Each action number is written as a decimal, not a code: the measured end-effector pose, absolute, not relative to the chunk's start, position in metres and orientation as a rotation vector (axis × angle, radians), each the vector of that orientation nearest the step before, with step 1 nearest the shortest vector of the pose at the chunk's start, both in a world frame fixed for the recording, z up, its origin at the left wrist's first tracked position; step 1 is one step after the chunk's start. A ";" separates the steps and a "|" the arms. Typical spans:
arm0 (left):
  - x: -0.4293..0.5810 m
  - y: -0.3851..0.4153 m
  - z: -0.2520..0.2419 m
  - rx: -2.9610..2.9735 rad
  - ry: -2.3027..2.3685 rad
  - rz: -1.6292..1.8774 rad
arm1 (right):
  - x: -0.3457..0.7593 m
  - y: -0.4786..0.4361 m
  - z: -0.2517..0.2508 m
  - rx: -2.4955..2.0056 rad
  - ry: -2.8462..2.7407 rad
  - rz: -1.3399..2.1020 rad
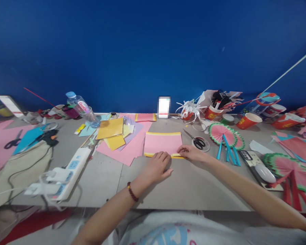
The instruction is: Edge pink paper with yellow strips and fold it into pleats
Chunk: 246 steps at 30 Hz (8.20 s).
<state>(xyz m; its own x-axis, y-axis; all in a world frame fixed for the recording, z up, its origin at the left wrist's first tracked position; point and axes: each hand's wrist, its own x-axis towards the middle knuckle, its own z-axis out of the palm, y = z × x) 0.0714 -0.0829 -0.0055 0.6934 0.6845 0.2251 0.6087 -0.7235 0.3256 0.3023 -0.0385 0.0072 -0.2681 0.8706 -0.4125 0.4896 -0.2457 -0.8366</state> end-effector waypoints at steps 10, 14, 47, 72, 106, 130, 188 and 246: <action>0.075 -0.086 -0.007 2.694 1.083 0.490 | 0.324 -0.056 0.019 -1.427 -1.038 1.551; 0.078 -0.087 -0.007 2.705 1.079 0.480 | 0.313 -0.073 0.022 -1.380 -0.942 1.534; 0.076 -0.086 -0.011 2.639 1.090 0.454 | 0.280 -0.054 -0.021 -1.556 -1.246 1.092; 0.087 -0.087 -0.002 2.682 1.152 0.425 | 0.278 -0.055 -0.017 -1.580 -1.330 0.995; 0.087 -0.085 -0.004 2.675 1.150 0.437 | 0.314 -0.036 -0.012 -1.823 -1.638 0.701; 0.084 -0.080 -0.002 2.737 1.098 0.380 | 0.311 -0.039 -0.015 -1.819 -1.706 0.594; 0.083 -0.078 -0.008 2.716 1.083 0.410 | 0.309 -0.050 -0.017 -1.717 -1.616 0.540; 0.079 -0.080 -0.016 2.765 1.070 0.395 | 0.293 -0.070 -0.011 -1.303 -1.624 0.683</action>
